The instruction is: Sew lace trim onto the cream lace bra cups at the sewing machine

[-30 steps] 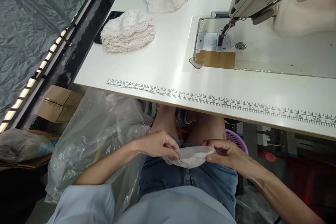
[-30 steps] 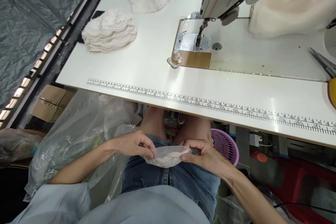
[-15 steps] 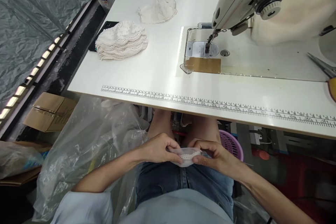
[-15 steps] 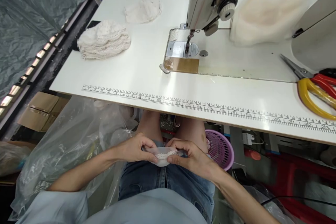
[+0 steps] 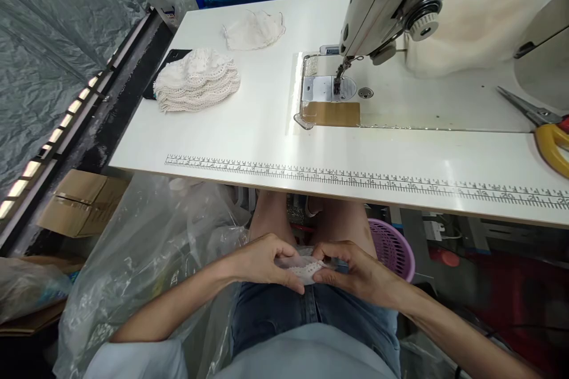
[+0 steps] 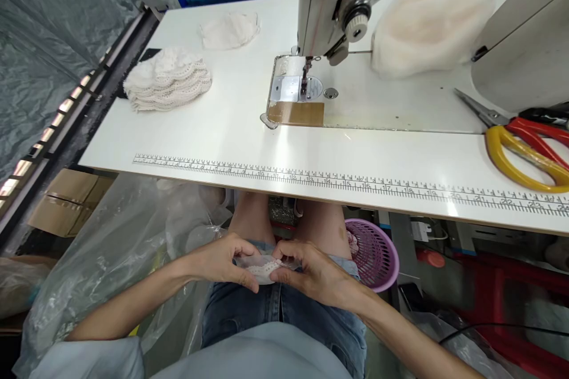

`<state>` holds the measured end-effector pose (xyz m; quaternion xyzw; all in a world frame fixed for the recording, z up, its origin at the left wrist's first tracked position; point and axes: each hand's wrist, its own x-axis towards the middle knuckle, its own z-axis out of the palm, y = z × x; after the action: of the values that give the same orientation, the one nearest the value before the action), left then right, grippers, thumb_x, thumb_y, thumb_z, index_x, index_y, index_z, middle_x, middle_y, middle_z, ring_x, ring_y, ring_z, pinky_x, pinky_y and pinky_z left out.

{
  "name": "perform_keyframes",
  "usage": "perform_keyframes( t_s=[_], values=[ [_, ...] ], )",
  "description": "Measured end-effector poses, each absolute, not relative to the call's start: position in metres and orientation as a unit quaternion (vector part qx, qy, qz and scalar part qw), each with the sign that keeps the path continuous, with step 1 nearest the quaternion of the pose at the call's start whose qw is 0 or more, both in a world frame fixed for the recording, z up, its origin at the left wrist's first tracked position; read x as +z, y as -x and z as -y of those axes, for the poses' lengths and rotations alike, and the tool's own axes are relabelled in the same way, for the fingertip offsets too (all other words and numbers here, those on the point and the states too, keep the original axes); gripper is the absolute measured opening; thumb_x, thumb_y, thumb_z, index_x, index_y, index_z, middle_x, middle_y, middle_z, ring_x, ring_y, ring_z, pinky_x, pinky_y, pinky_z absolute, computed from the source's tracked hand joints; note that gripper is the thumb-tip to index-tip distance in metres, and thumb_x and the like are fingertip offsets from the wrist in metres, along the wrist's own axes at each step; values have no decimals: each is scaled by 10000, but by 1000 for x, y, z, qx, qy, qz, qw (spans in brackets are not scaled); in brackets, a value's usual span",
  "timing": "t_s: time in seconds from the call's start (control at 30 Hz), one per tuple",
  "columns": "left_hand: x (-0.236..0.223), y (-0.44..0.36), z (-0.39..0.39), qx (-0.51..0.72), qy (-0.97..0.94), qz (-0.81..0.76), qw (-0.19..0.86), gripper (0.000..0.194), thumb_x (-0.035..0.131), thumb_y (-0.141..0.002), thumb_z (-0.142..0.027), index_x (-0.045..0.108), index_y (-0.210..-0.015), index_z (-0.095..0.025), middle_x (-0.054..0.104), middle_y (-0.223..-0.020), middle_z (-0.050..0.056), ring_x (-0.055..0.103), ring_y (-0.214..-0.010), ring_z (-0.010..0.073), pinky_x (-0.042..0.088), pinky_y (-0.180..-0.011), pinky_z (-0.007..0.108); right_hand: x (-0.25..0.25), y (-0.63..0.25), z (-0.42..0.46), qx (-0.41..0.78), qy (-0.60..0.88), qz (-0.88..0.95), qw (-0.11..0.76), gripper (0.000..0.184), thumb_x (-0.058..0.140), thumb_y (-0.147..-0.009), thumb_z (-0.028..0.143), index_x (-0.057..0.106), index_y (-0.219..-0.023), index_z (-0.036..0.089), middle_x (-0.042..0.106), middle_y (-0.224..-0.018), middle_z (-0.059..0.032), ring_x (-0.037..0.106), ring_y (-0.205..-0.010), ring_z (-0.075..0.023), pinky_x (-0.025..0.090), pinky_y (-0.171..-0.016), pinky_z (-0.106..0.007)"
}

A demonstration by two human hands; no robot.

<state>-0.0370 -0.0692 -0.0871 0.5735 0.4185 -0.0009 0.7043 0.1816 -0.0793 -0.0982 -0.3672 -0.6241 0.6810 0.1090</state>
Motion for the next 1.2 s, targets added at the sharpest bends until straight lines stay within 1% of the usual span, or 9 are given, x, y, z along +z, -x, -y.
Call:
perform_keyframes(
  t_s=[0.07,0.23,0.33,0.47,0.63,0.77,0.9,1.03,1.2],
  values=[
    [-89,32,70,3,-564,-434,703,339,711,-650,-438,621,-641,-112,354,-530,-65,273,-506,55,175,-443,197,-97,-181,79,665,369,641,99,302,564,-823,485,592,-803,185,555,-738,8,484,-684,-136,354,-605,-226],
    [-89,29,71,22,-566,-451,689,243,700,-674,-349,668,-668,-108,409,-520,-65,305,-506,51,211,-458,180,-97,-185,81,624,389,674,72,290,589,-804,481,578,-882,202,565,-766,11,480,-674,-129,334,-567,-212],
    [-88,31,72,29,-572,-464,676,213,701,-676,-322,689,-694,-110,449,-529,-60,322,-507,50,227,-464,172,-101,-187,83,619,395,676,61,300,559,-821,497,591,-880,205,567,-764,5,483,-695,-140,329,-570,-217],
    [-89,33,74,32,-572,-468,673,223,703,-673,-331,688,-697,-110,464,-538,-56,332,-514,53,229,-463,169,-105,-187,84,627,390,671,71,298,540,-837,494,609,-855,205,568,-767,6,486,-713,-144,339,-608,-226],
    [-89,32,77,31,-573,-465,674,231,690,-683,-339,672,-675,-109,434,-532,-56,322,-520,55,218,-458,173,-105,-184,82,657,367,654,83,287,546,-843,473,620,-864,196,563,-729,13,480,-670,-131,319,-571,-219],
    [-89,33,78,20,-579,-460,673,275,684,-685,-366,633,-619,-104,388,-514,-58,303,-512,57,200,-449,183,-107,-182,84,691,347,623,114,298,557,-841,462,646,-831,178,575,-724,4,488,-664,-130,333,-579,-221],
    [-89,36,80,10,-565,-451,691,300,679,-686,-390,623,-610,-105,395,-529,-53,308,-518,60,204,-461,190,-109,-180,86,730,333,585,118,339,569,-825,481,666,-802,157,572,-682,-2,481,-618,-123,332,-547,-222],
    [-86,38,79,-6,-545,-443,712,300,681,-683,-394,631,-621,-105,382,-527,-55,294,-511,59,206,-461,193,-111,-180,86,727,341,584,119,352,596,-799,489,663,-746,148,565,-646,-3,482,-613,-124,335,-546,-222],
    [-84,38,78,-9,-549,-430,717,256,678,-695,-340,633,-610,-103,371,-522,-58,293,-510,56,206,-461,188,-112,-180,87,713,343,600,116,338,578,-819,473,657,-744,154,581,-674,-9,495,-637,-128,351,-564,-221]
  ],
)
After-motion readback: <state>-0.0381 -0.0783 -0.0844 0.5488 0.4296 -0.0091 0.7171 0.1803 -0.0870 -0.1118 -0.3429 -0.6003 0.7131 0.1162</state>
